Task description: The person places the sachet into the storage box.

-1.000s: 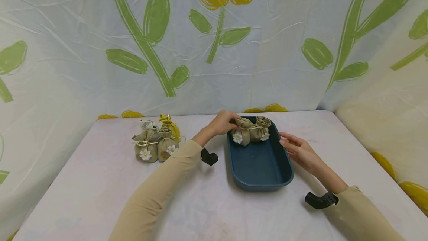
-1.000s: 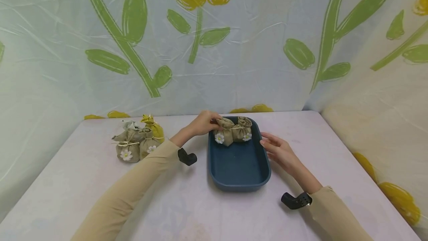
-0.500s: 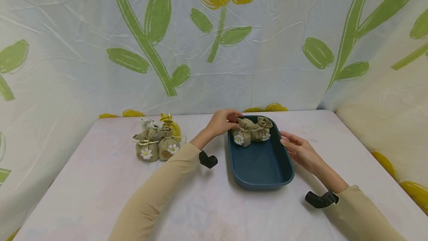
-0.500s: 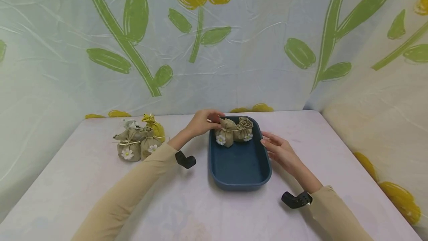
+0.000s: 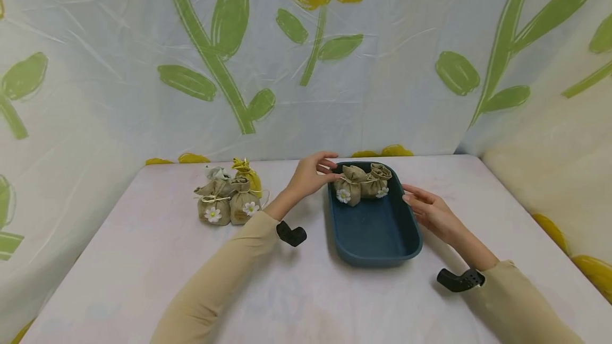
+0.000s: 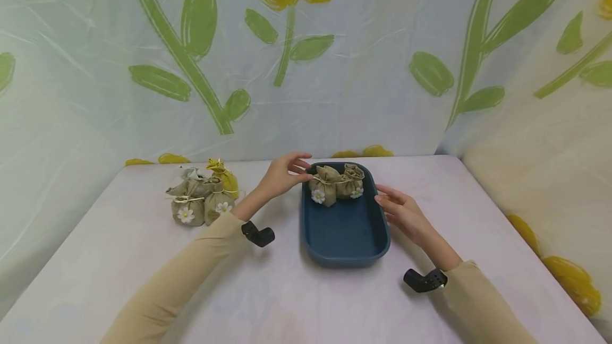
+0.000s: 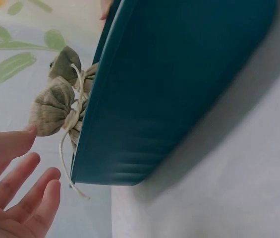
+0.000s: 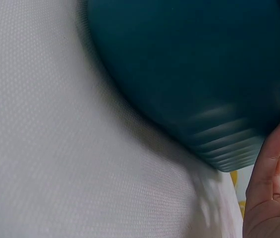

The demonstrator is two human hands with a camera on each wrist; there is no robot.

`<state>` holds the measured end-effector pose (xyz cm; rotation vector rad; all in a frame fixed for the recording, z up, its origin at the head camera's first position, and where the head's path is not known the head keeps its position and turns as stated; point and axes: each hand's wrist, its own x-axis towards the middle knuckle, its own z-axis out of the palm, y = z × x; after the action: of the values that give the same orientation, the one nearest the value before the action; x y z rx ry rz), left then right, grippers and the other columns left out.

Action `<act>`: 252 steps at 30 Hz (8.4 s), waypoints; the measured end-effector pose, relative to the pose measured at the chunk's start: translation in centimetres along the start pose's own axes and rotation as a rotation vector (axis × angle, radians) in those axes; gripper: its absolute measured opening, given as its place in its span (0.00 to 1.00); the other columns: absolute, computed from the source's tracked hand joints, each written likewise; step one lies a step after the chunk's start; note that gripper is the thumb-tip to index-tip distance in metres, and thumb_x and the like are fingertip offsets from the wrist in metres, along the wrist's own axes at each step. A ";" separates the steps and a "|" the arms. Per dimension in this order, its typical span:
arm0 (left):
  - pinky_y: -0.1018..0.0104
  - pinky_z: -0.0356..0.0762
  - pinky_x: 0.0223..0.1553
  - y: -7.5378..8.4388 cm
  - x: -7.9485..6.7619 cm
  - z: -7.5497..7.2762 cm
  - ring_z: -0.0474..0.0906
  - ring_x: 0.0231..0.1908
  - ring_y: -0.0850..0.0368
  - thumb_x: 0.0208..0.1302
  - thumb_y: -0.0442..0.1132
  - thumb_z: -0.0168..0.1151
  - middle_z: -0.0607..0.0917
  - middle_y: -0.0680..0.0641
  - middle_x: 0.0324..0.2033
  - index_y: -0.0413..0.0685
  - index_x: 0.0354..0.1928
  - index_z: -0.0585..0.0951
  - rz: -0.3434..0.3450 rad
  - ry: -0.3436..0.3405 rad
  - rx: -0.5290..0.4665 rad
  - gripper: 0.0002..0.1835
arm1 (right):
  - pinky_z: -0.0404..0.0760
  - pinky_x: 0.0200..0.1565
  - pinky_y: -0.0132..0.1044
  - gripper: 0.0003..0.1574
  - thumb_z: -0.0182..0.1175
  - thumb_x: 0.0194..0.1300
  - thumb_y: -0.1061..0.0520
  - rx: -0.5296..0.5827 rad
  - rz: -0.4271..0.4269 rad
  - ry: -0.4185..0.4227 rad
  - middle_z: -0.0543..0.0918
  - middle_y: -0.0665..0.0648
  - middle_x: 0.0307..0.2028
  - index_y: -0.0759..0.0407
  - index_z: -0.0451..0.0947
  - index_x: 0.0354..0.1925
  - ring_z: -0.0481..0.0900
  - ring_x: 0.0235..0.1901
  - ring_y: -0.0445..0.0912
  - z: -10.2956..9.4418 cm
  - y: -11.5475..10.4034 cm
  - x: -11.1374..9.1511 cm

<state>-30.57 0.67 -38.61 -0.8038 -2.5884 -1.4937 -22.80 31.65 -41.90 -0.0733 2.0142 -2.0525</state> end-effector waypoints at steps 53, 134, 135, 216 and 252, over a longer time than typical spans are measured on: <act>0.51 0.67 0.65 -2.1 -14.9 -11.2 0.67 0.63 0.45 0.61 0.39 0.67 0.71 0.39 0.63 0.41 0.67 0.67 -0.261 0.377 -0.100 0.33 | 0.79 0.43 0.24 0.17 0.51 0.73 0.56 0.000 0.008 -0.006 0.79 0.42 0.39 0.34 0.75 0.52 0.79 0.40 0.33 -0.1 -0.4 -0.2; 0.55 0.78 0.54 -5.2 -14.0 -8.0 0.79 0.52 0.46 0.55 0.37 0.71 0.83 0.39 0.50 0.36 0.56 0.78 -0.339 0.373 -0.063 0.26 | 0.80 0.43 0.24 0.15 0.53 0.72 0.55 0.042 0.019 -0.023 0.80 0.38 0.42 0.32 0.76 0.49 0.80 0.41 0.32 -0.2 -0.1 0.1; 0.55 0.78 0.54 -5.2 -14.0 -8.0 0.78 0.53 0.46 0.55 0.37 0.71 0.83 0.39 0.50 0.36 0.56 0.78 -0.345 0.369 -0.060 0.26 | 0.80 0.43 0.24 0.15 0.53 0.72 0.54 0.039 0.020 -0.022 0.81 0.37 0.42 0.32 0.76 0.49 0.80 0.41 0.32 -0.2 -0.1 0.1; 0.70 0.77 0.31 6.4 -3.9 -1.1 0.84 0.35 0.55 0.56 0.44 0.71 0.89 0.49 0.30 0.48 0.33 0.87 0.018 0.091 0.080 0.08 | 0.78 0.46 0.24 0.32 0.53 0.72 0.51 -0.128 0.009 0.030 0.75 0.42 0.40 0.56 0.60 0.70 0.76 0.44 0.31 -0.2 -0.1 -0.2; 0.79 0.71 0.26 7.4 1.2 5.8 0.83 0.33 0.63 0.51 0.47 0.74 0.90 0.53 0.35 0.52 0.40 0.89 -0.134 -0.122 0.168 0.14 | 0.79 0.42 0.24 0.25 0.52 0.73 0.53 -0.090 0.007 0.029 0.77 0.41 0.38 0.49 0.66 0.66 0.77 0.40 0.31 -0.1 -0.3 -0.2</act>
<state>-27.00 8.85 -35.51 -0.7373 -2.8627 -1.2711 -22.69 31.79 -41.60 -0.0539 2.1208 -1.9688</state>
